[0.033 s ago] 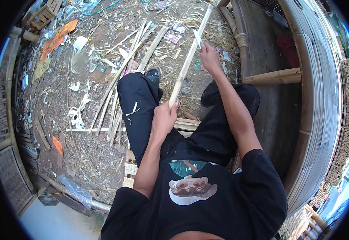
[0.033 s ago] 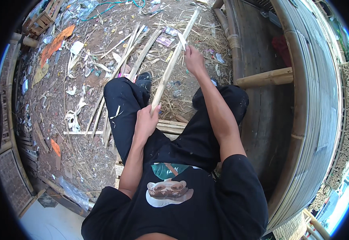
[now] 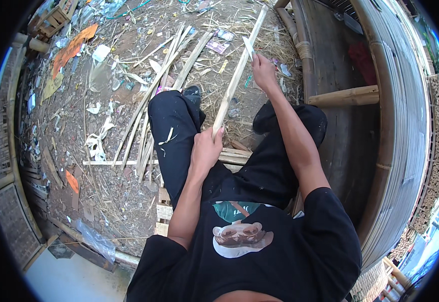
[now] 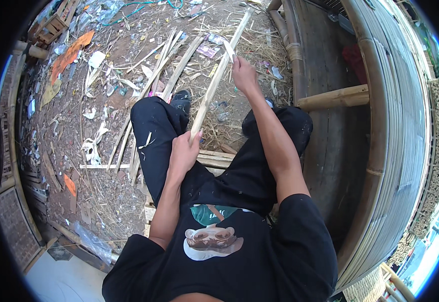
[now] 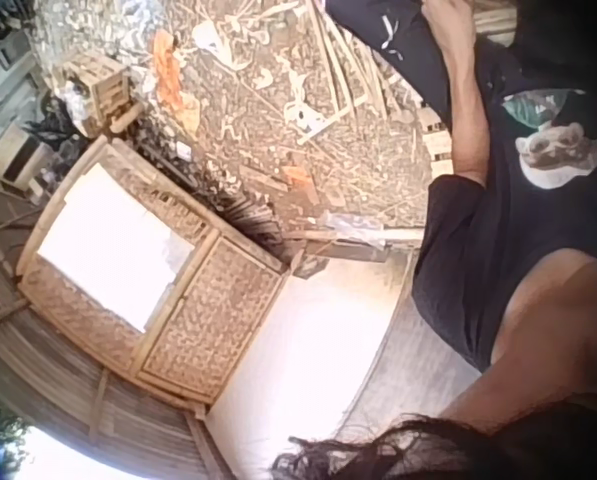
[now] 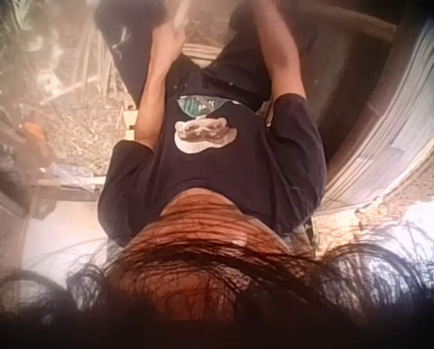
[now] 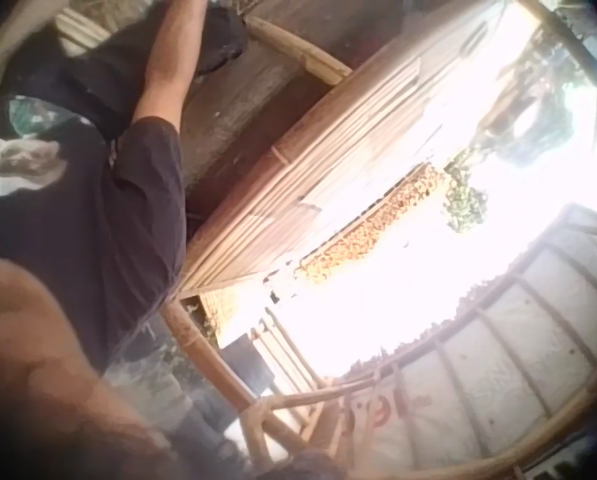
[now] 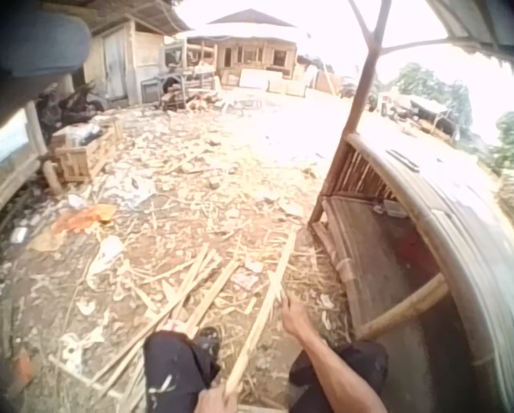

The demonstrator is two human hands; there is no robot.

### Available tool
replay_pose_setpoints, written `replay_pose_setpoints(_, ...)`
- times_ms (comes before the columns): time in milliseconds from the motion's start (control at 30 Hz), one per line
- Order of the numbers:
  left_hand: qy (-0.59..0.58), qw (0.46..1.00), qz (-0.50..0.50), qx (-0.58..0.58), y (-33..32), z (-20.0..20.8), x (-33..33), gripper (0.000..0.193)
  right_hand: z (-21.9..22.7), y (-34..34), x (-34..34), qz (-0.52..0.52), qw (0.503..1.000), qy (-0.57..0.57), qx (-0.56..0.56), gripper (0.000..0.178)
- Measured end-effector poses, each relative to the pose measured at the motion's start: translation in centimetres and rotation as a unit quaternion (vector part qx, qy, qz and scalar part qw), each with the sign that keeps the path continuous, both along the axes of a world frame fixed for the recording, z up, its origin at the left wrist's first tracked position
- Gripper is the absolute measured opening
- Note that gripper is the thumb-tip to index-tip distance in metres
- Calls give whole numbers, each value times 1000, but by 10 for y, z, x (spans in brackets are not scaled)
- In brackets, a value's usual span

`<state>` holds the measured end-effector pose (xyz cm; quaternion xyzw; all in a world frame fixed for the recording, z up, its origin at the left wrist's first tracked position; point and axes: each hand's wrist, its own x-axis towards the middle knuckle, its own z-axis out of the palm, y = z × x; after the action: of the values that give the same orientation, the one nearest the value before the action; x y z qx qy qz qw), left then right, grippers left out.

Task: The person uses a knife to shave and shape a thin piece of bamboo while seated.

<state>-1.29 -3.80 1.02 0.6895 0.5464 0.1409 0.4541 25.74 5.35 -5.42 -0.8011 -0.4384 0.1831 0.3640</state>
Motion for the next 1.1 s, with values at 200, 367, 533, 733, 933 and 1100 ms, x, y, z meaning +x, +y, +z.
replay_pose_setpoints(200, -11, 1000, 4, 4, 2, -5, -2, 38, -8, -1, -10, 64, 997, -31, -3, 35)
replay_pose_setpoints(367, 3, 1000, 1, 4, 2, -5, -3, 38, -5, -8, -15, 92, 995, -5, -29, 38)
replay_pose_setpoints(533, 1, 1000, -11, 18, 1, -7, -2, 38, -1, -15, -15, 93, 994, 18, -50, 40)
replay_pose_setpoints(733, 9, 1000, -16, 13, 2, -4, 1, 37, -9, -23, -14, 79, 994, 32, -64, 40)
replay_pose_setpoints(933, 9, 1000, -4, 18, 3, -13, -3, 38, -3, -41, -24, 49, 939, 330, -77, 35)
replay_pose_setpoints(1100, 0, 1000, -8, 8, 5, -10, -2, 38, 8, -42, -19, 60, 858, 507, -54, 36)
